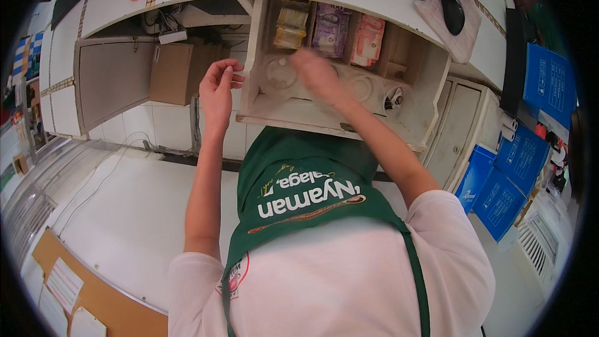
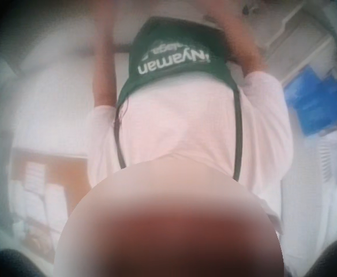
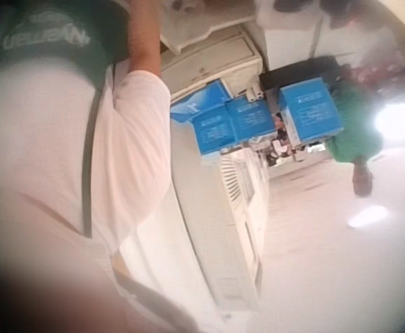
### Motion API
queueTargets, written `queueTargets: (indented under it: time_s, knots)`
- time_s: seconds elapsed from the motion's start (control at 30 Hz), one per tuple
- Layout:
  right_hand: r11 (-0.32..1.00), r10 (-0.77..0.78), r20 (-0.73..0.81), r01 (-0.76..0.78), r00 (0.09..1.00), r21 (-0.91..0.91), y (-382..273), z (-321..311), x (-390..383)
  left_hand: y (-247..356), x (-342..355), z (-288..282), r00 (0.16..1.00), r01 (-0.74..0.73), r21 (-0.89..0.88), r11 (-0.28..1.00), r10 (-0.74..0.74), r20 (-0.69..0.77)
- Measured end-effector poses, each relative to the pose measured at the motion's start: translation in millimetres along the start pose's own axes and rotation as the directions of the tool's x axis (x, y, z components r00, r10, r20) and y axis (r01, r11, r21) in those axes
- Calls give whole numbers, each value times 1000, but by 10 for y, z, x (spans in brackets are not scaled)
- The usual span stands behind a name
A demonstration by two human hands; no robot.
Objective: The person operates a point-of-sale system, types on a keyboard, and uses a mouse to process transactions. They count and organize banknotes, open and close a cash drawer, and hand change to customers in a cafeteria setting.
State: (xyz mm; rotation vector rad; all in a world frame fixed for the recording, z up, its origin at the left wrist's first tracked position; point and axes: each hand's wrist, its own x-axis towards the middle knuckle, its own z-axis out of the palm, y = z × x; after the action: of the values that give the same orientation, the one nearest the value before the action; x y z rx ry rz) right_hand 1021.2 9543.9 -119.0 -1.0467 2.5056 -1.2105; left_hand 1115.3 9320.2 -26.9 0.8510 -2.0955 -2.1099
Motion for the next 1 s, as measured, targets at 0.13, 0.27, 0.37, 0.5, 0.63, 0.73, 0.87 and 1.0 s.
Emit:
queueTargets:
  time_s: [0.13, 0.27, 0.37, 0.5, 0.63, 0.73, 0.87, 1.0]
  knots:
    - [928, 69, 526, 140, 848, -346, -42, 609, -43, -46, -118, -151, 999, 7, 1, 1000, -7, 33]
    - [915, 22, 597, 224, 802, -334, 115, 885, 26, -112, -322, -244, 998, -6, 18, 1000, 8, -70]
    - [927, -10, 584, 227, 812, -300, 194, 902, -23, -165, -422, -294, 995, 12, 17, 1000, -10, -96]
    - [977, -25, 414, 109, 910, -182, 223, 925, -120, -232, -454, -319, 994, 20, 15, 1000, -18, -105]
    - [973, 59, 469, 54, 881, -224, 163, 969, -70, -252, -466, -258, 996, 47, 21, 999, -46, -72]
    - [962, 63, 485, 77, 872, -264, 29, 879, 48, -214, -444, -220, 998, 34, 45, 998, -36, 42]
    - [990, 124, 213, -104, 969, -100, -299, 465, 139, -132, -428, 36, 974, 216, 30, 976, -217, 70]
    - [879, 239, 98, -258, 966, 401, -614, -213, 58, -133, -288, 306, 855, 491, -152, 858, -441, 272]
